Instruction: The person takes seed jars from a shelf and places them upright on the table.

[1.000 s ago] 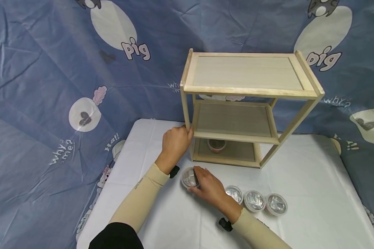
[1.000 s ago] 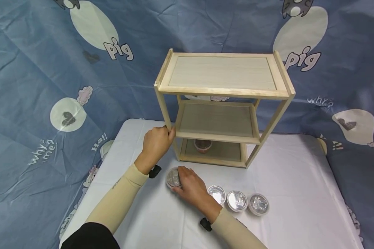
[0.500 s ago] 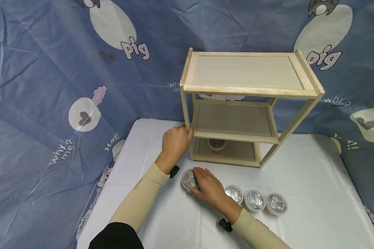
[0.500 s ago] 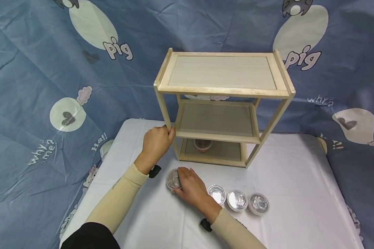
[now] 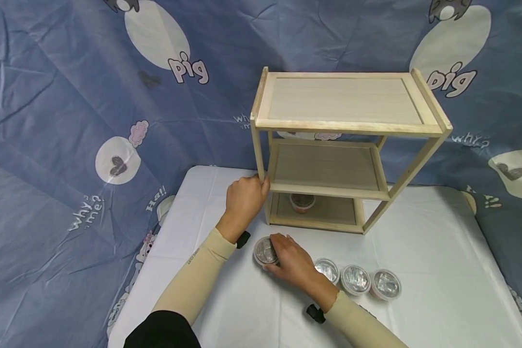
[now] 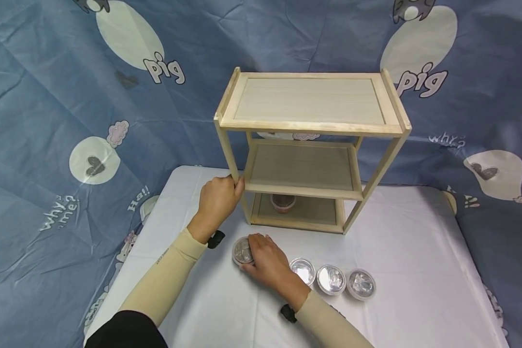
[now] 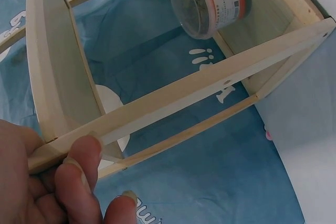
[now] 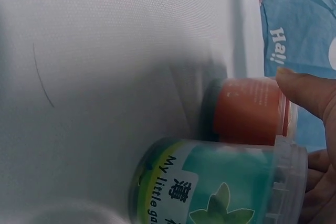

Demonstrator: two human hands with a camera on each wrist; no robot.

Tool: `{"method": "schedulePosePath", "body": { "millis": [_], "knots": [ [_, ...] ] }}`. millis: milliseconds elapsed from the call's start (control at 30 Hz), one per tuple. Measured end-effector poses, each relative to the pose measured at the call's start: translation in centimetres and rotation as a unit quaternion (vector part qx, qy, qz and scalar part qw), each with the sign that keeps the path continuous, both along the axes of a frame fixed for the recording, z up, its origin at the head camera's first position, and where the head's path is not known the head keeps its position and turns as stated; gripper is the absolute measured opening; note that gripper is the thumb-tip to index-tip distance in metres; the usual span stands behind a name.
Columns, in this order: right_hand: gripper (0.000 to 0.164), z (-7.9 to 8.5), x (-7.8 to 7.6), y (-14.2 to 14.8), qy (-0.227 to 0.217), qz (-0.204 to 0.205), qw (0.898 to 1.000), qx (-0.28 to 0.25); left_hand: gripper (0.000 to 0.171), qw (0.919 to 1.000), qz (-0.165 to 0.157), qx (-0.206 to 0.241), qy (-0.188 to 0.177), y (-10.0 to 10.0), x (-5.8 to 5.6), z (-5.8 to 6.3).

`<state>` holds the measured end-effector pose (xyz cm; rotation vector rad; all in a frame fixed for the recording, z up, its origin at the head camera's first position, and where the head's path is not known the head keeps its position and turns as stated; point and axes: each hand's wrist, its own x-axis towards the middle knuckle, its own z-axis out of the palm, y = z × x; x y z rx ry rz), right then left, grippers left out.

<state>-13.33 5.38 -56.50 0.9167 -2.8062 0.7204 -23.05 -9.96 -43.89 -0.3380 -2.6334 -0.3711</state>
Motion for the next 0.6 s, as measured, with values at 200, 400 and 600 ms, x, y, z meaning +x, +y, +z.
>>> {"method": "schedulePosePath", "body": {
  "millis": [200, 400, 600],
  "knots": [
    [0.076, -0.13, 0.07, 0.00, -0.004, -0.008, 1.000, 0.006, 0.047, 1.0000, 0.003, -0.001, 0.005, 0.10, 0.02, 0.06],
    [0.079, 0.16, 0.14, 0.13, -0.023, -0.012, 1.000, 0.014, 0.047, 1.0000, 0.000, 0.003, 0.003, 0.06, 0.09, 0.16],
    [0.092, 0.71, 0.26, 0.64, -0.040, -0.010, 0.999, 0.005, 0.047, 1.0000, -0.001, 0.008, 0.005, 0.03, 0.12, 0.07]
  ]
}}
